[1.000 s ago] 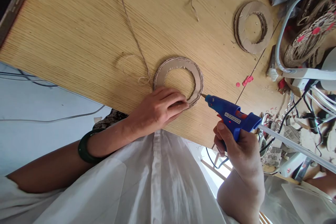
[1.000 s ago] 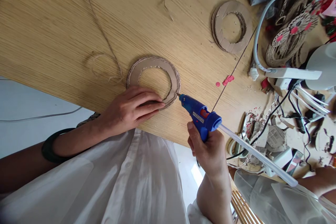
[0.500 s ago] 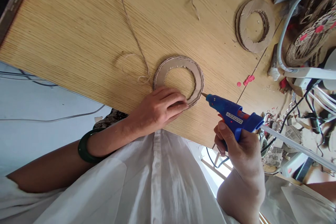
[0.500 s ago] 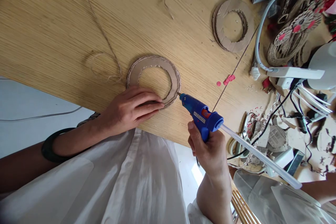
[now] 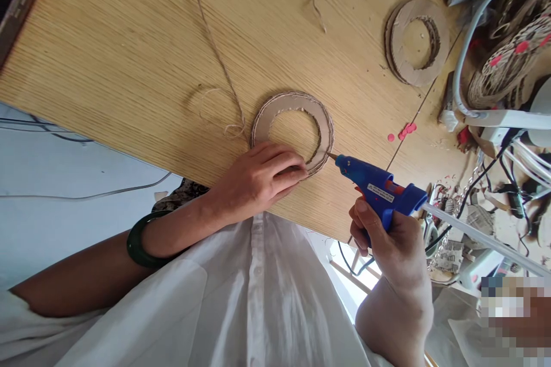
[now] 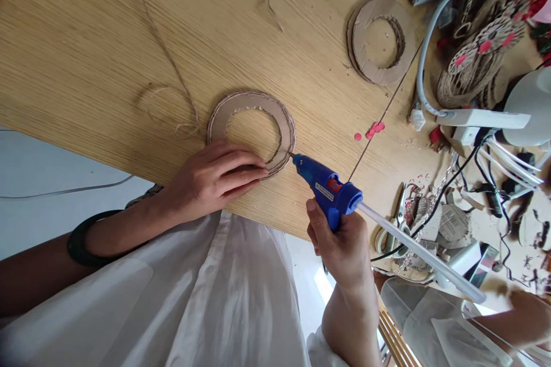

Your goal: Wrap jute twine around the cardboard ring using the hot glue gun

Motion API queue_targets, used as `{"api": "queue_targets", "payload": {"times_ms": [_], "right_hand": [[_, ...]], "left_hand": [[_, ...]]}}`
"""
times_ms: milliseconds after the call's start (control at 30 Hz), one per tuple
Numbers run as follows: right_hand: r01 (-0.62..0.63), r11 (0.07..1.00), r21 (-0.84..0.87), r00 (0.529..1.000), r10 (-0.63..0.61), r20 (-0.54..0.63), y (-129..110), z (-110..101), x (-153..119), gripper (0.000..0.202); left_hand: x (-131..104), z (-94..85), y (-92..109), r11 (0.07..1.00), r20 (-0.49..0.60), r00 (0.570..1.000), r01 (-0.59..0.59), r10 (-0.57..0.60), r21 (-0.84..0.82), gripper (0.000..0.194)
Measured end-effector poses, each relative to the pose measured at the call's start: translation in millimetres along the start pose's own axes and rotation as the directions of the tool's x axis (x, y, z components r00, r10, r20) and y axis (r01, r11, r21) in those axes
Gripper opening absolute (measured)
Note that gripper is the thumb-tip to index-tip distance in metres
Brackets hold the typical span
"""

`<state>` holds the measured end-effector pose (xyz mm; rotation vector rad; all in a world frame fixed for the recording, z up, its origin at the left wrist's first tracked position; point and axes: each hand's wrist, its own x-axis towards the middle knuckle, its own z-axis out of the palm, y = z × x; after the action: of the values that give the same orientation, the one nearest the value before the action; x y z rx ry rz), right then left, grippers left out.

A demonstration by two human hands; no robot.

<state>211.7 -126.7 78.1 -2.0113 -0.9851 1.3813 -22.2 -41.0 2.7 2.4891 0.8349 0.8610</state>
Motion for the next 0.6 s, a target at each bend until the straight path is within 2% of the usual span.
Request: {"api": "queue_targets", "payload": {"times_ms": [200, 400, 600], "right_hand": [[-0.018, 1.000, -0.020, 1.000, 0.019, 0.012, -4, 2, -4, 0.043], [0.021, 1.000, -0.006, 0.998, -0.021, 0.057, 1, 3, -9, 0.039], [0.050, 0.997, -0.064, 0.998, -0.047, 0.041, 3, 1, -11, 0.032]], "left_hand": [[0, -3.1, 1, 1.000, 0.036, 0.999, 0.007, -0.006, -0.026, 0.013], [-1, -4.7, 1, 0.999, 0.062, 0.998, 0.014, -0.012, -0.038, 0.014], [-2, -2.3, 0, 0.998, 0.048, 0.999, 0.020, -0.017, -0.056, 0.020]]}}
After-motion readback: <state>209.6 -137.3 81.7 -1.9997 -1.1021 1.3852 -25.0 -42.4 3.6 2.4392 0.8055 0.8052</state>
